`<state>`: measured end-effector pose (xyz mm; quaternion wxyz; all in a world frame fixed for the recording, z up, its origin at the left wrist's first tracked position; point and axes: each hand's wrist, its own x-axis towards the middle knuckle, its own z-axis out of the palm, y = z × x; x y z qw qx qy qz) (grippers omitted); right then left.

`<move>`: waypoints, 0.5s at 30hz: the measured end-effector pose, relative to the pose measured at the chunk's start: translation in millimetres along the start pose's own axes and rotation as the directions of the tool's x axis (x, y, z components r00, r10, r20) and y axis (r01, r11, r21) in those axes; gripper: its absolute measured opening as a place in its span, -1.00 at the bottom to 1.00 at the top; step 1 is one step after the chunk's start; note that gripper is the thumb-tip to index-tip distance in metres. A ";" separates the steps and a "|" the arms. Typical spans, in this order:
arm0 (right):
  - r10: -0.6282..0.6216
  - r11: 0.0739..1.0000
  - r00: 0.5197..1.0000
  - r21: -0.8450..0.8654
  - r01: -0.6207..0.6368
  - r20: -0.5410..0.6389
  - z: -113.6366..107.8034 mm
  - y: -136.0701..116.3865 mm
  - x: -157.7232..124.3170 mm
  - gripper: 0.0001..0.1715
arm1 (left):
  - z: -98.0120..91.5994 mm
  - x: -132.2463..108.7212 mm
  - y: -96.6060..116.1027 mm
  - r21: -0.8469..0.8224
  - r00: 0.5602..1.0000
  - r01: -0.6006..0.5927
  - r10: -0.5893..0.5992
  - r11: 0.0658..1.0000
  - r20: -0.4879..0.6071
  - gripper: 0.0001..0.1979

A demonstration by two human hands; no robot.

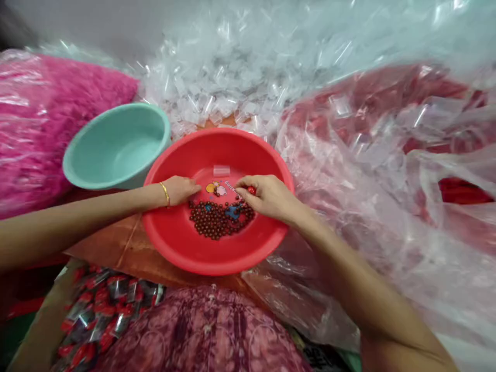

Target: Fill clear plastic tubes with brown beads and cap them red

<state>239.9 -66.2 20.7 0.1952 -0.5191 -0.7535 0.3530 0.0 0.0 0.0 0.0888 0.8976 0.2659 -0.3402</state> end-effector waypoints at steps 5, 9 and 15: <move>0.005 1.000 1.000 0.024 -0.005 -0.002 -1.3 -1.7 -1.3 -0.68 | -4.6 3.6 -3.6 0.125 0.986 0.020 0.001 0.992 -0.166 -0.66; -0.006 0.999 1.000 0.053 0.007 -0.014 -1.9 -3.9 -1.5 -0.69 | 2.8 9.3 4.3 0.140 0.986 -0.009 0.032 0.990 -0.162 -0.71; -0.001 0.998 1.000 0.064 0.001 -0.004 -1.9 -5.4 -1.2 -0.71 | 11.8 1.7 41.9 0.033 0.984 -0.134 0.137 0.990 -0.114 -0.72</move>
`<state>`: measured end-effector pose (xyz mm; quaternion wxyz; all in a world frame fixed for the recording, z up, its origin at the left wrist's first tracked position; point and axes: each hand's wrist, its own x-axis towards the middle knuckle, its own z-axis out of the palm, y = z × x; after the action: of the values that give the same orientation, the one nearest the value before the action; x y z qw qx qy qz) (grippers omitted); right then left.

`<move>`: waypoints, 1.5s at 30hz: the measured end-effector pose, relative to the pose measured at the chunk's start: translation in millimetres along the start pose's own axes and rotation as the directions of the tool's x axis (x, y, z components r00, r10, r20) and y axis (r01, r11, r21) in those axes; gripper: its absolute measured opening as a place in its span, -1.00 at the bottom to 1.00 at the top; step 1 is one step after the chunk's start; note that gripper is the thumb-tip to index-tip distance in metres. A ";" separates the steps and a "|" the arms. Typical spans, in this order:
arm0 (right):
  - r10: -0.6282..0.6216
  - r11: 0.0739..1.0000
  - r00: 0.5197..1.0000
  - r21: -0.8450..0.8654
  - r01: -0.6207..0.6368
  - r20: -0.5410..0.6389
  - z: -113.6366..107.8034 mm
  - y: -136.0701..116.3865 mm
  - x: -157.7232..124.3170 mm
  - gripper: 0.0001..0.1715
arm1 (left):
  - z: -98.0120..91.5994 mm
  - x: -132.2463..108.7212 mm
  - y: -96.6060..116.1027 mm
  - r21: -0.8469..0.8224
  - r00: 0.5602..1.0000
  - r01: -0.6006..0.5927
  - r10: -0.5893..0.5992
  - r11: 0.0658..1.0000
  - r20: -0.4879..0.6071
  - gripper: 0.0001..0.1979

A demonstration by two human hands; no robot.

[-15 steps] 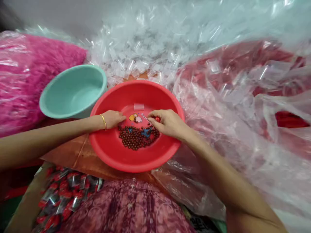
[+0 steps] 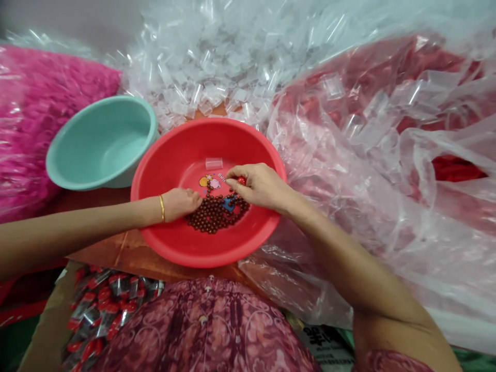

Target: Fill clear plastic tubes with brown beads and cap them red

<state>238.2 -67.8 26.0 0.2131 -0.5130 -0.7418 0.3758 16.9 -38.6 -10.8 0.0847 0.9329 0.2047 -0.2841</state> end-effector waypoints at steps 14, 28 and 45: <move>-0.046 0.999 0.998 0.018 0.047 -0.042 -0.4 4.4 0.4 -0.73 | -8.0 40.6 48.8 -0.669 0.912 -0.410 0.269 0.620 -0.309 -0.65; 0.186 0.942 0.972 0.305 -0.136 -0.141 2.5 -14.4 0.6 -0.71 | -17.4 -9.1 14.9 -0.777 0.959 -0.273 -0.221 -0.568 -0.175 -0.68; -0.141 0.943 0.978 0.323 0.085 0.155 6.7 -40.2 4.9 -0.84 | -14.2 -19.8 17.2 -0.791 0.955 -0.288 -0.098 -0.540 -0.280 -0.70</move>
<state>207.4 -73.3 52.7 0.2468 -0.3936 -0.7167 0.5202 16.4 -56.9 12.7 0.8587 0.4139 0.2577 0.1578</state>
